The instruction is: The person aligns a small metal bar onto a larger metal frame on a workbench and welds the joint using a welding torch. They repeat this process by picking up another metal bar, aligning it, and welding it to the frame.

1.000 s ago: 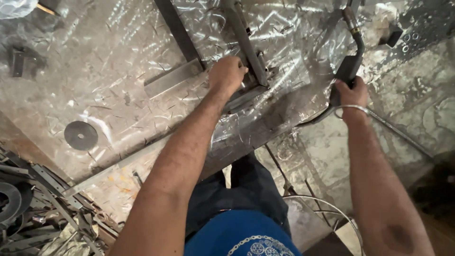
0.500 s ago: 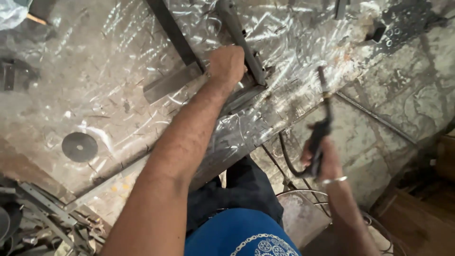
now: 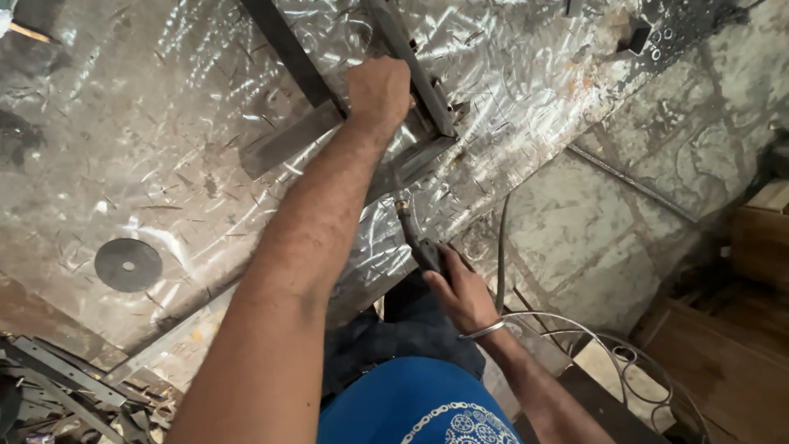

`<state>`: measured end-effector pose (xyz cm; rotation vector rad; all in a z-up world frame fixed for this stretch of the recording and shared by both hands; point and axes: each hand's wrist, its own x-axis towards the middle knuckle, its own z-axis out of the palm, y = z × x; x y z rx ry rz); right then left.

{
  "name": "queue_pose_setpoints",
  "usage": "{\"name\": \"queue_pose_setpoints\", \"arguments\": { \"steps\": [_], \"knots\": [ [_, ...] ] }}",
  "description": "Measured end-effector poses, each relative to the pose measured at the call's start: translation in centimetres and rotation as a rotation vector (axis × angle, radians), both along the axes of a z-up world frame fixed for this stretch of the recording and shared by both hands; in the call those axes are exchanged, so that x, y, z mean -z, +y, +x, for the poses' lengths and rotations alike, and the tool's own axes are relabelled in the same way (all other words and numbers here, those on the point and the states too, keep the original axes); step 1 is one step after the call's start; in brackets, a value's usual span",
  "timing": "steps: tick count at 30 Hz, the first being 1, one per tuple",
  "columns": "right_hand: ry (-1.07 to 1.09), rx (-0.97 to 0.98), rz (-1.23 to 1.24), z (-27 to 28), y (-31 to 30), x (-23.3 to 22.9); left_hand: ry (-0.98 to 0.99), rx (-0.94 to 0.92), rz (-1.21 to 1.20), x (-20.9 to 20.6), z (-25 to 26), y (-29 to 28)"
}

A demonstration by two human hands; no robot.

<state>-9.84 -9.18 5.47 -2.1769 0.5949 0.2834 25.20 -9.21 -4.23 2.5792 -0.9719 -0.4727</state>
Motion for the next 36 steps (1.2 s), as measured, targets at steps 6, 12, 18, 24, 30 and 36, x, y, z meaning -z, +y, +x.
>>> {"name": "queue_pose_setpoints", "arguments": {
  "steps": [6, 12, 18, 24, 30, 36],
  "knots": [
    [0.162, 0.073, -0.058, 3.6, 1.5, -2.7, -0.11, 0.007, -0.008, 1.3, 0.2, -1.3],
    [0.203, 0.131, -0.202, 5.9, 1.9, -2.7, -0.135, -0.002, -0.003, 2.2, 0.0, -1.4],
    [0.093, 0.123, -0.278, 6.1, 1.7, -0.9, -0.028, 0.068, 0.039, 0.6, 0.4, -0.8],
    [0.192, 0.201, -0.296, 7.2, 1.7, -1.2, -0.09, 0.081, 0.023, -0.1, 0.2, -0.8],
    [0.191, 0.222, -0.324, 7.3, 1.7, -1.2, -0.144, 0.12, 0.052, 1.3, 0.4, -0.8],
    [0.17, 0.22, -0.363, 7.9, 2.0, -1.1, 0.009, 0.142, 0.101, -0.9, 0.4, -0.7]
  ]
}}
